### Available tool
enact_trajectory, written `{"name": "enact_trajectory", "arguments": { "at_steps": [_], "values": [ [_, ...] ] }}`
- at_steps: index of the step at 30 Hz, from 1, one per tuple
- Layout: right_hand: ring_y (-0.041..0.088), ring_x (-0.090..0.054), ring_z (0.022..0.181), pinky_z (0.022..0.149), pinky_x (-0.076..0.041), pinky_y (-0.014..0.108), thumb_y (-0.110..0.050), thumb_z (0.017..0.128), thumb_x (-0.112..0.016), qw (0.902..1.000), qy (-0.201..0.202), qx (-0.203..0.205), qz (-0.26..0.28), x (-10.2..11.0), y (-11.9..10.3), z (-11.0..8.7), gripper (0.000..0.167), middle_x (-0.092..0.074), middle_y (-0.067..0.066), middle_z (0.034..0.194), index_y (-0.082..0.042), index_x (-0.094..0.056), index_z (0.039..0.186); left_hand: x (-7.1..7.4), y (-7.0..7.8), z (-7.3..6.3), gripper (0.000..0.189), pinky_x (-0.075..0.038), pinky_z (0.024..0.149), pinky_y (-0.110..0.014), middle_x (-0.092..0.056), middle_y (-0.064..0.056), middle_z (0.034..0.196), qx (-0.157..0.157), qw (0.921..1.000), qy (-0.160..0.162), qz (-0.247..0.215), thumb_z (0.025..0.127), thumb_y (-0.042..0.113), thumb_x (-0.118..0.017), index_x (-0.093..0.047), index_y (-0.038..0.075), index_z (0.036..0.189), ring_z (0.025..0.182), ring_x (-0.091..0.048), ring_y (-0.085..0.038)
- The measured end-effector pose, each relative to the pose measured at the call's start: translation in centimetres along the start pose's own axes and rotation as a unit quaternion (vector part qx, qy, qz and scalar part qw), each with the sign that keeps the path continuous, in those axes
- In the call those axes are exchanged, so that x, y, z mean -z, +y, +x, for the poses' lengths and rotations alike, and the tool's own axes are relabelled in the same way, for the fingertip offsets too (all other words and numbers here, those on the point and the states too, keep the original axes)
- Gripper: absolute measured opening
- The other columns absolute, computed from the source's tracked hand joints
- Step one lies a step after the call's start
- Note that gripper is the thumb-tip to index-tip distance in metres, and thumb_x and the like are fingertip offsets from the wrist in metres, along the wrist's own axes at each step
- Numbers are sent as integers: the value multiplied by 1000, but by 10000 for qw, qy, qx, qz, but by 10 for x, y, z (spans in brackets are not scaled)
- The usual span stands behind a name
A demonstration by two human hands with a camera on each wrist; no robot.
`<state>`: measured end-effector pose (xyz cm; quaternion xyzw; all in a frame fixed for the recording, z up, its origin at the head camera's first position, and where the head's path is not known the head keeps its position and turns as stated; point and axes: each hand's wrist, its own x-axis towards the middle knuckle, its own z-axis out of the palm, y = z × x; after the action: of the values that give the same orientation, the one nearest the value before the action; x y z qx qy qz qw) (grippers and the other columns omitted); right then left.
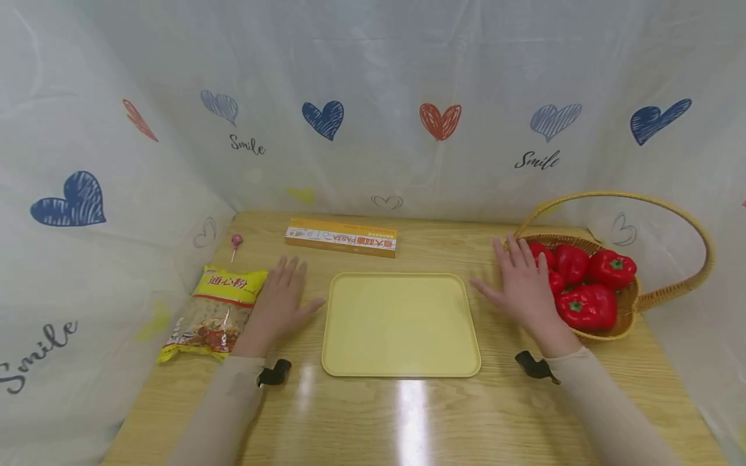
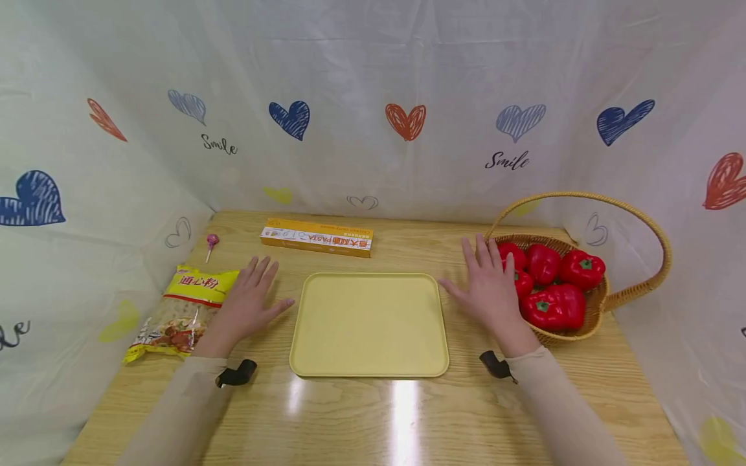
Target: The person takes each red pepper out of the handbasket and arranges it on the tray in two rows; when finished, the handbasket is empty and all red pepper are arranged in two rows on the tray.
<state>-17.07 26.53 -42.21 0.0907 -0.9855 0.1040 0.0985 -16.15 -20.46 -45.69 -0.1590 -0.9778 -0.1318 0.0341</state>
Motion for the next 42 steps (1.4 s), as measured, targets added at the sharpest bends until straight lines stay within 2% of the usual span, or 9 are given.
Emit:
{"name": "enact_trajectory", "arguments": {
  "at_steps": [3, 6, 9, 12, 17, 25, 30, 37, 42],
  "values": [
    [50, -18, 149, 117, -11, 74, -59, 92, -65, 9999, 125, 28, 104, 5, 1, -2, 94, -24, 27, 163, -4, -29, 159, -4, -2, 0, 82, -16, 123, -59, -32, -26, 160, -116, 9999, 40, -97, 98, 48, -62, -35, -5, 154, 152, -18, -44],
    [52, -22, 147, 118, -10, 72, -54, 91, -69, 9995, 224, 43, 239, 9, 2, -4, 92, -27, 28, 160, -4, -32, 158, -8, -4, -1, 76, -20, 123, -57, -37, -24, 158, -90, 9984, -67, -552, 99, 44, -63, -38, -2, 154, 151, -24, -42],
    [52, -26, 144, 118, -11, 72, -51, 89, -73, 9989, 342, 84, 316, 11, 6, -6, 92, -31, 28, 158, -3, -34, 157, -13, -3, -3, 70, -23, 122, -56, -39, -24, 156, -3, 9938, -177, -1102, 100, 39, -64, -41, -1, 152, 148, -29, -42],
    [52, -32, 140, 116, -18, 72, -48, 86, -77, 9979, 515, 157, 356, 13, 10, -7, 92, -35, 29, 154, -1, -37, 155, -16, -2, -5, 65, -27, 121, -56, -43, -25, 153, 59, 9900, -190, -1396, 99, 34, -66, -45, -1, 149, 144, -36, -42],
    [53, -37, 135, 110, -28, 72, -44, 84, -80, 9965, 664, 131, 488, 15, 17, -11, 89, -39, 31, 151, 1, -42, 152, -24, -1, -9, 62, -29, 120, -57, -47, -24, 151, 239, 9841, -234, -1746, 98, 31, -68, -47, 0, 147, 141, -41, -42],
    [55, -34, 135, 108, -30, 75, -42, 87, -78, 9962, 379, -315, 717, 23, 30, -20, 90, -36, 32, 151, -1, -36, 156, -35, 1, -12, 63, -31, 119, -55, -49, -22, 150, 378, 9773, -287, -2066, 97, 33, -70, -48, 1, 147, 141, -43, -40],
    [55, -34, 133, 104, -33, 76, -46, 89, -75, 9951, 296, -536, 781, 26, 38, -23, 89, -36, 33, 149, -1, -36, 155, -38, 0, -12, 63, -31, 119, -55, -48, -24, 149, 342, 9748, -281, -2185, 96, 30, -71, -48, -2, 146, 141, -42, -42],
    [55, -34, 131, 100, -36, 78, -46, 91, -73, 9939, 59, -819, 732, 27, 48, -26, 87, -36, 34, 146, -1, -36, 155, -44, -1, -11, 65, -30, 119, -55, -46, -23, 151, 323, 9706, -331, -2364, 96, 31, -71, -46, 1, 148, 143, -40, -41],
    [57, -35, 129, 97, -37, 80, -49, 92, -70, 9926, -76, -960, 743, 26, 55, -28, 87, -35, 37, 146, 1, -35, 155, -46, -2, -10, 65, -29, 120, -55, -44, -21, 154, 196, 9687, -313, -2453, 97, 32, -71, -46, 2, 149, 145, -37, -40]
  ]
}}
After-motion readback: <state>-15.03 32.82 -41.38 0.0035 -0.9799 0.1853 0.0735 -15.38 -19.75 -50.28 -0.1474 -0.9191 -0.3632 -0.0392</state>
